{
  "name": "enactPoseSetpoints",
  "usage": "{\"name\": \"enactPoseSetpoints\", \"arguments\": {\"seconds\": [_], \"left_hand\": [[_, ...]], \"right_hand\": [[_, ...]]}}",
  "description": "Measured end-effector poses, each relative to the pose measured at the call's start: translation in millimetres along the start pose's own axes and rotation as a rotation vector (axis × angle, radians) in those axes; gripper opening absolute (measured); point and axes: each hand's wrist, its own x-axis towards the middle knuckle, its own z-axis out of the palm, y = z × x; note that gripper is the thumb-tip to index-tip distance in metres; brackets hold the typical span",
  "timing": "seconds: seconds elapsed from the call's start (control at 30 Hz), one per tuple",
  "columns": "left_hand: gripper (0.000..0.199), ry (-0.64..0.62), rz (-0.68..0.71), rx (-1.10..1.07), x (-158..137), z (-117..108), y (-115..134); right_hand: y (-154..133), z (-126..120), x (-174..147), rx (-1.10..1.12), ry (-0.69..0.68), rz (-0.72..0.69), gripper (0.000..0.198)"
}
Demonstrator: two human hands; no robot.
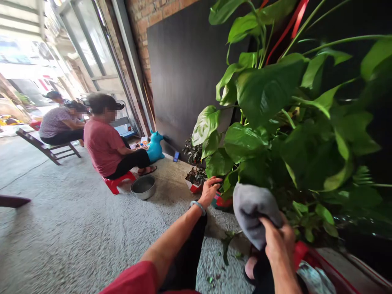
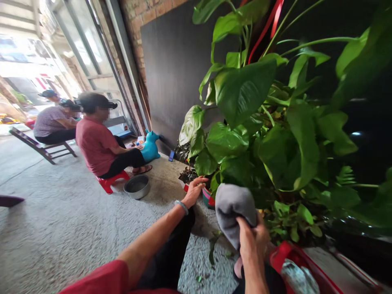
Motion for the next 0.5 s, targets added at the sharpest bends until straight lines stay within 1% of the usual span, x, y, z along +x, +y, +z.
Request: {"name": "enactPoseSetpoints", "arguments": {"seconds": [0.03,0.07,0.13,0.2,0.27,0.33,0.37,0.43,0.47,0.5], "left_hand": [[0.023,-0.072,-0.021,0.013,6.4,6.6,-2.6],[0.025,-0.153,-0.059,0.007,10.5,14.7,-5.4],[0.032,-0.292,-0.177,-0.054,12.3,30.2,-13.2],[0.044,-0.335,-0.295,-0.136,8.4,37.0,-23.9],[0.053,-0.301,-0.345,-0.212,2.8,29.7,-34.6],[0.051,-0.203,-0.355,-0.293,-1.0,10.8,-40.4],[0.047,-0.133,-0.364,-0.344,-1.5,-0.5,-39.9],[0.041,0.007,-0.379,-0.469,1.2,-19.9,-31.2],[0.041,0.047,-0.375,-0.530,4.3,-25.8,-23.3],[0.042,0.057,-0.362,-0.581,8.1,-28.4,-13.9]], "right_hand": [[-8.0,5.6,9.3,0.004,0.030,-0.021,0.068],[-12.8,11.9,16.8,0.002,0.028,-0.028,0.068],[-11.1,22.6,21.8,-0.024,-0.026,0.007,0.063],[2.0,24.9,11.1,-0.072,-0.113,0.076,0.051],[15.7,17.6,-10.3,-0.099,-0.202,0.122,0.040],[19.0,5.4,-32.2,-0.092,-0.271,0.123,0.036],[14.9,0.1,-40.2,-0.079,-0.305,0.112,0.037],[-3.6,-4.0,-46.7,-0.028,-0.358,0.075,0.048],[-15.9,-1.6,-44.9,0.012,-0.361,0.049,0.056],[-28.4,4.0,-40.3,0.057,-0.354,0.017,0.063]]}}
